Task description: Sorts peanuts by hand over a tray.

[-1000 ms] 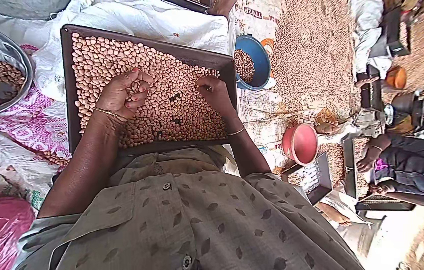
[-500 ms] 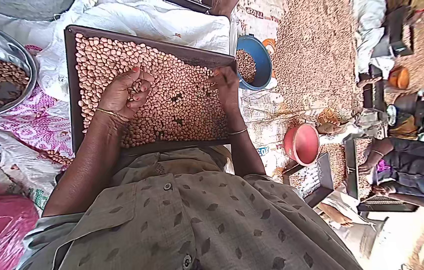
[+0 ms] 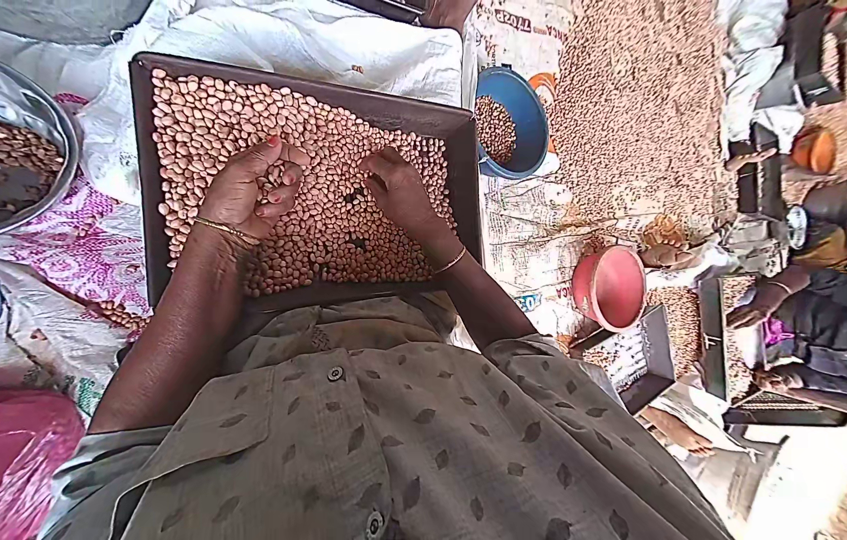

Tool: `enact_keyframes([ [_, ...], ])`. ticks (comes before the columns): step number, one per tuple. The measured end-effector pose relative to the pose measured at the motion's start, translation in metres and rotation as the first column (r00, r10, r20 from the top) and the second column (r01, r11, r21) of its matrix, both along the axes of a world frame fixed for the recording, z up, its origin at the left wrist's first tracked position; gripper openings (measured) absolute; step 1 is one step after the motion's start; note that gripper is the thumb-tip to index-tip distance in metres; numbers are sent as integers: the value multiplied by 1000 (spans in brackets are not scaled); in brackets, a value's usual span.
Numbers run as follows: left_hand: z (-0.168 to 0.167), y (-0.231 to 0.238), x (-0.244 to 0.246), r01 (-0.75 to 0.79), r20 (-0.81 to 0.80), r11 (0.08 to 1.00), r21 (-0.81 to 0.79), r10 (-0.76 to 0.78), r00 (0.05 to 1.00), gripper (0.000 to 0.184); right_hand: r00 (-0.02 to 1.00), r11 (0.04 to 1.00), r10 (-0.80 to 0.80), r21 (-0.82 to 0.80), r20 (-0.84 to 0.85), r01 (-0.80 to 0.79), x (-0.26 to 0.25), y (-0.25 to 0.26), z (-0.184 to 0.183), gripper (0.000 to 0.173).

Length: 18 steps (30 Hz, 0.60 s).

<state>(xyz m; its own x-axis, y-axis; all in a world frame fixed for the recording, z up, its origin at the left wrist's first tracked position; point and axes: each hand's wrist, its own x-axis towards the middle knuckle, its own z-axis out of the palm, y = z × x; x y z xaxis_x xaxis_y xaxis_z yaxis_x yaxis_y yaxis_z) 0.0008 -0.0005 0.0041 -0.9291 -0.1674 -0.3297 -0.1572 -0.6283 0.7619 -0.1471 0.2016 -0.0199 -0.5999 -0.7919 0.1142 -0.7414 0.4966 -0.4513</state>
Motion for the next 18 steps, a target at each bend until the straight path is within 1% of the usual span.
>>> enact_keyframes([
  [2, 1, 1, 1, -1, -5, 1000, 3, 1, 1000, 47, 998, 997, -21, 77, -54, 25, 6, -2, -1, 25],
  [4, 2, 1, 1, 4, -15, 1000, -6, -4, 1000, 47, 995, 994, -32, 104, -91, 42, 9, -3, -1, 25],
  [7, 1, 0, 1, 10, -23, 1000, -1, -10, 1000, 47, 988, 994, -30, 101, -151, 46, 10, -5, -5, 23],
  [12, 1, 0, 2, 1, -16, 1000, -3, -1, 1000, 46, 973, 994, -10, 105, -232, 35, 15, -3, -9, 26],
  [15, 1, 1, 2, -2, -15, 1000, 0, 2, 1000, 45, 954, 998, 21, 58, -299, -4, 15, -2, -14, 20],
  [18, 1, 0, 2, 4, -27, 1000, 4, -4, 1000, 45, 958, 998, 23, 67, -286, -4, 14, -4, -12, 20],
])
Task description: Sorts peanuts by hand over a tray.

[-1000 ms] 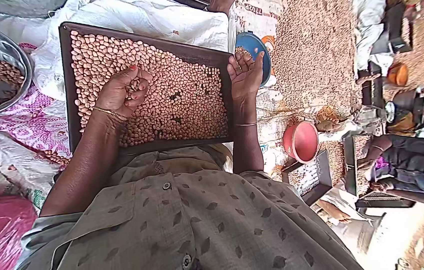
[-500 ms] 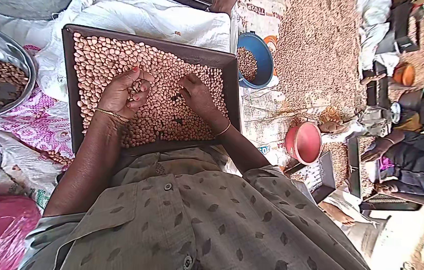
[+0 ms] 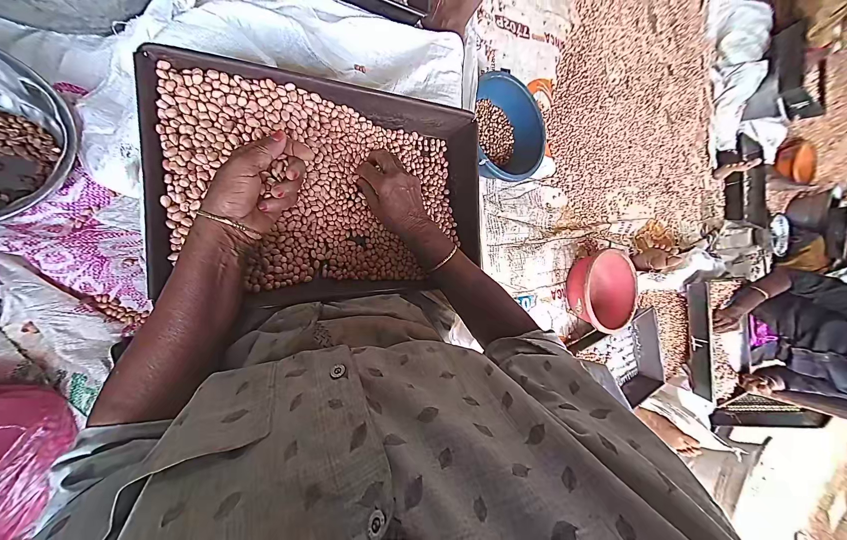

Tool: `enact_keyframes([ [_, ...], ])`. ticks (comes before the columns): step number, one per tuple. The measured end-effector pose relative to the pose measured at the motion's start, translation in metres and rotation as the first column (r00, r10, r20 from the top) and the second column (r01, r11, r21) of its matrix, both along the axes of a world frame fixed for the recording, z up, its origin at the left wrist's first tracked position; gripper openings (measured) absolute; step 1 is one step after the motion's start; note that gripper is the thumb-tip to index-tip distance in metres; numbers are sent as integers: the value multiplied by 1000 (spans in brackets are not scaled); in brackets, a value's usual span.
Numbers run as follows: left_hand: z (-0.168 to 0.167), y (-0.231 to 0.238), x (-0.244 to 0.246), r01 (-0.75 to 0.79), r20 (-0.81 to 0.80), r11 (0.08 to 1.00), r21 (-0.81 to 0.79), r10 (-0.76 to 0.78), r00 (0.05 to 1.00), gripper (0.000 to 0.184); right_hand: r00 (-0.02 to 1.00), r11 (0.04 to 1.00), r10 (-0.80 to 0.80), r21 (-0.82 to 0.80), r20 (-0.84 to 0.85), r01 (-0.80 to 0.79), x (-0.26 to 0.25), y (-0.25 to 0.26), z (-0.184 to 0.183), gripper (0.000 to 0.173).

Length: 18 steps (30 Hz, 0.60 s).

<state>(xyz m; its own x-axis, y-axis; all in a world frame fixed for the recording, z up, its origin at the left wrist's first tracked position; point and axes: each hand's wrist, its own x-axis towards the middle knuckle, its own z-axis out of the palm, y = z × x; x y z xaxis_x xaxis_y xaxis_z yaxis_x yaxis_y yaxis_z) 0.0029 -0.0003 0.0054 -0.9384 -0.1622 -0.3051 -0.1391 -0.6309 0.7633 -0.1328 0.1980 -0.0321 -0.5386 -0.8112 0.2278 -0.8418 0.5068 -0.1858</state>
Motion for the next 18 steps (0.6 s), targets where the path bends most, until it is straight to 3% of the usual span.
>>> enact_keyframes([
  [5, 0, 1, -1, -2, -10, 1000, 7, 2, 1000, 44, 997, 1000, -30, 11, 75, 29, 1, 0, 5, 23],
  [10, -1, 0, 0, 5, -16, 1000, 0, -5, 1000, 45, 999, 997, 25, -69, 20, -24, 1, 1, -2, 19],
  [18, 0, 0, 0, 11, -29, 1000, -5, -11, 1000, 45, 998, 1000, 22, -24, 51, -21, 2, -1, 2, 20],
])
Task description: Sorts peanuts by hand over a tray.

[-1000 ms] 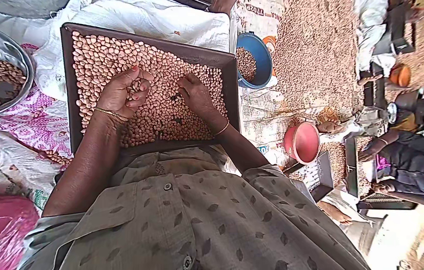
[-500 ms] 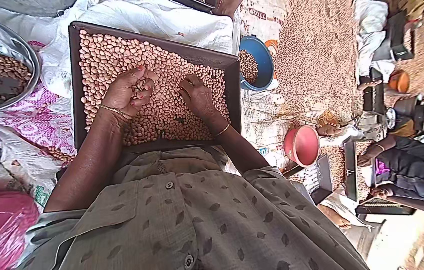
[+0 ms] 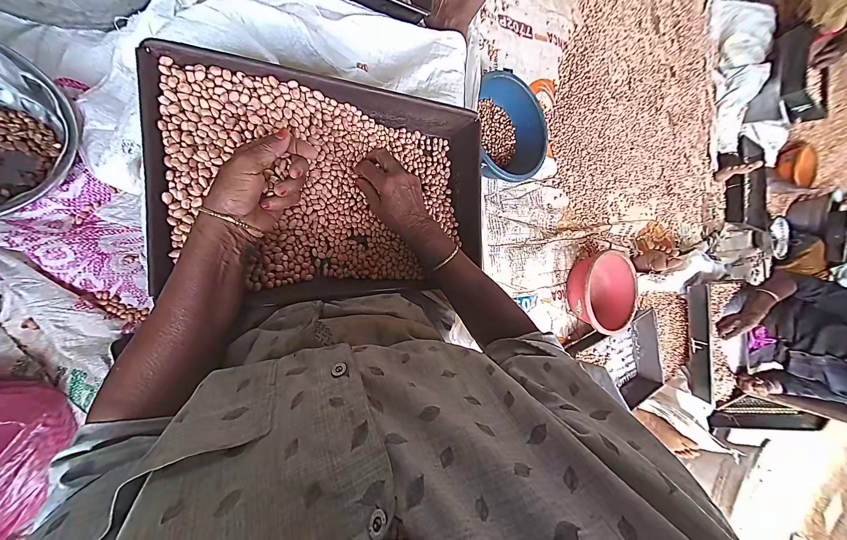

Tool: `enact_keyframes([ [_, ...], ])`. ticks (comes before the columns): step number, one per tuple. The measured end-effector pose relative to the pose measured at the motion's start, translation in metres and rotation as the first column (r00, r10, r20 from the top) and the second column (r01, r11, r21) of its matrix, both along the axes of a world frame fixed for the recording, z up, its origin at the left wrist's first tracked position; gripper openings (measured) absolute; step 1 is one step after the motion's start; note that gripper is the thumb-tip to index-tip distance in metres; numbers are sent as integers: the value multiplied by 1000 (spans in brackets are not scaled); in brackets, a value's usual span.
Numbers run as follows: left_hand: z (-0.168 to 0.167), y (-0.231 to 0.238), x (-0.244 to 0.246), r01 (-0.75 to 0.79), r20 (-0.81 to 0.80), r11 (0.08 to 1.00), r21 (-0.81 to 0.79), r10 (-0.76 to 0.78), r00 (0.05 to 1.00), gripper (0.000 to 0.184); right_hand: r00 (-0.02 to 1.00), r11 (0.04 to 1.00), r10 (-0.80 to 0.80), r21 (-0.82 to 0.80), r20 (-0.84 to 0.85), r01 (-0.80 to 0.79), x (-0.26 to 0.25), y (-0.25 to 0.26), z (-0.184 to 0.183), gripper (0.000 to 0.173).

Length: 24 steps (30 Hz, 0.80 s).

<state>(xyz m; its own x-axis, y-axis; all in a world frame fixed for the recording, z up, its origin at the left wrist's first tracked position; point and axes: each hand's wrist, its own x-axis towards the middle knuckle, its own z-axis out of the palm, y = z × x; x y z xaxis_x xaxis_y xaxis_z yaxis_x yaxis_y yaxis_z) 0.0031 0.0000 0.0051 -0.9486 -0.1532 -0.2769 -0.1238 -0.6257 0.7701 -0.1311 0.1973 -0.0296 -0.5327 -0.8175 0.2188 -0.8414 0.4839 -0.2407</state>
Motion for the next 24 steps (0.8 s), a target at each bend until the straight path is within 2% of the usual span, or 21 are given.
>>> enact_keyframes([
  [6, -1, 0, 0, 2, 8, 1000, 11, -2, 1000, 44, 1000, 1000, 4, -11, 31, -3, -2, -1, -3, 19],
  [9, 0, 2, -1, 47, 68, 998, -40, -44, 997, 51, 985, 977, -25, -207, 168, 59, -8, 1, 2, 13],
  [10, 1, 3, -2, 79, 105, 994, -79, -70, 992, 54, 971, 949, 9, -309, 238, 67, -9, 0, 10, 13],
  [12, -1, 4, -2, 163, 145, 978, -129, -144, 979, 58, 914, 890, 174, -456, 367, 14, -1, -5, 32, 16],
  [14, -2, 6, -1, 228, 153, 966, -120, -209, 966, 57, 868, 867, 297, -494, 398, -70, 11, -12, 44, 21],
  [17, -4, 8, -3, 206, 129, 977, -53, -198, 972, 47, 914, 928, 241, -353, 326, -118, 8, -20, 31, 16],
  [21, -3, 0, -1, 27, 47, 999, 38, -29, 998, 37, 964, 991, 133, -31, 230, -129, 6, -24, 7, 24],
  [24, -2, -3, 0, -28, -21, 996, 82, 30, 999, 37, 982, 995, 95, 8, 164, -98, 15, -26, 4, 21],
])
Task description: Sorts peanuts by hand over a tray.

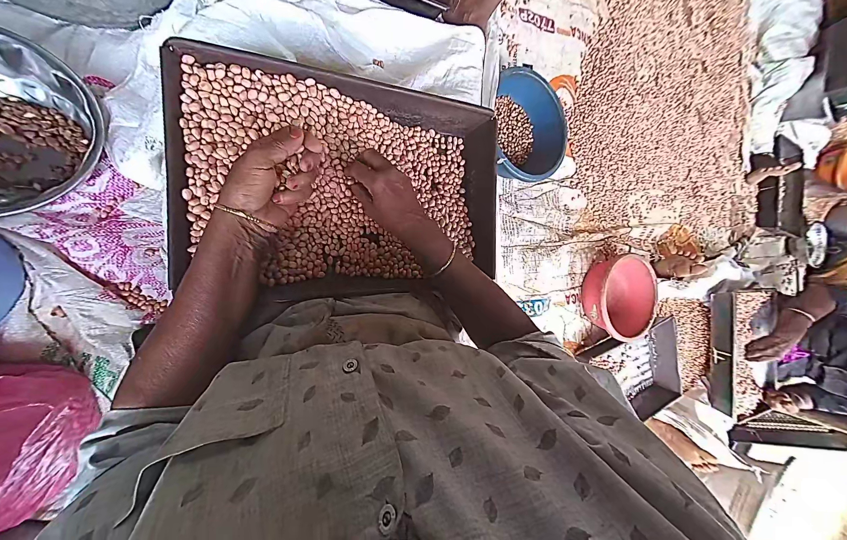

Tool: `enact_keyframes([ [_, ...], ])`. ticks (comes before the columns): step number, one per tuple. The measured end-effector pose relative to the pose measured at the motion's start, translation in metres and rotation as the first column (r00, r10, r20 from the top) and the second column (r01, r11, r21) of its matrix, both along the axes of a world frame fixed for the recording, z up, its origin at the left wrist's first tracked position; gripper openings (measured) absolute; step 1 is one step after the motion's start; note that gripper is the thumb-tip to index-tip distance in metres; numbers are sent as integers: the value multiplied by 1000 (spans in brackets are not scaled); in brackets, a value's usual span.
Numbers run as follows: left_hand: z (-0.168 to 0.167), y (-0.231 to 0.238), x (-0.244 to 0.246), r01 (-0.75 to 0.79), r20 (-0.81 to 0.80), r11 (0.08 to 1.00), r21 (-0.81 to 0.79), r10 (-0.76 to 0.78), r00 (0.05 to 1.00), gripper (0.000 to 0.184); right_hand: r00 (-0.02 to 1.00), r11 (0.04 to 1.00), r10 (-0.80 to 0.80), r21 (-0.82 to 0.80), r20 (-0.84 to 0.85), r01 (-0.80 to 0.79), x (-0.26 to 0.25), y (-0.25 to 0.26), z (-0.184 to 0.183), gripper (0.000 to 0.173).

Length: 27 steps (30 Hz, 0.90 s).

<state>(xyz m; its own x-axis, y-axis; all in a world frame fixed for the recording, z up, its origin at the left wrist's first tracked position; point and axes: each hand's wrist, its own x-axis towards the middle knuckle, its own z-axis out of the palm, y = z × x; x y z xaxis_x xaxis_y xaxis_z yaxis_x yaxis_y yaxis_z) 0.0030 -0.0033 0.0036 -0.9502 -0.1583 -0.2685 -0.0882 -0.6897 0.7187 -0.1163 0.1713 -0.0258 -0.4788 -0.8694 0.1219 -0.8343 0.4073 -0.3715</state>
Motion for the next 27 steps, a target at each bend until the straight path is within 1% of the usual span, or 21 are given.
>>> enact_keyframes([
  [4, -1, 1, 0, -16, 7, 1000, 3, 16, 1000, 37, 999, 999, -48, 5, -2, 48, 1, 0, 1, 17],
  [7, 0, 1, 0, -28, 25, 1000, -1, 28, 999, 37, 997, 997, -75, 35, -17, 75, 0, 1, 4, 18],
  [8, 0, 1, 0, -27, 26, 1000, -3, 27, 999, 37, 996, 995, -95, 15, 4, 94, -2, 2, 4, 17],
  [9, -1, 1, 0, -23, 24, 1000, -5, 23, 999, 37, 990, 992, -124, -24, 67, 126, -5, 4, 5, 17],
  [10, -1, 1, -1, -19, 19, 1000, -4, 19, 1000, 37, 971, 983, -150, -75, 189, 166, -9, 6, 6, 17],
  [11, -2, 0, -1, -17, 12, 1000, 3, 17, 1000, 37, 926, 966, -151, -147, 346, 212, -14, 8, 7, 16],
  [13, -4, 0, -1, -16, 10, 1000, 11, 16, 1000, 38, 749, 915, -62, -261, 660, 307, -20, 13, 12, 17],
  [14, -4, 0, -1, -16, 13, 1000, 8, 16, 1000, 38, 660, 892, -25, -281, 751, 354, -22, 15, 15, 19],
  [15, -3, 0, -1, -15, 15, 1000, 3, 15, 1000, 38, 592, 875, 2, -288, 806, 389, -23, 16, 18, 19],
  [17, -2, 2, -1, -13, 12, 1000, -8, 13, 1000, 39, 520, 860, 38, -293, 853, 419, -24, 17, 20, 18],
  [18, -1, 2, -1, -9, 16, 1000, -12, 9, 1000, 39, 510, 858, 54, -301, 858, 417, -24, 18, 21, 18],
  [21, 1, 4, -1, 24, 50, 999, -48, -22, 999, 43, 530, 847, 95, -348, 843, 402, -25, 17, 20, 15],
  [24, 2, 6, -1, 110, 140, 982, -151, -88, 986, 52, 572, 831, 119, -397, 812, 391, -21, 16, 23, 14],
  [27, 4, 9, -2, 208, 204, 945, -253, -158, 966, 56, 637, 833, 194, -469, 746, 295, -14, 14, 30, 14],
])
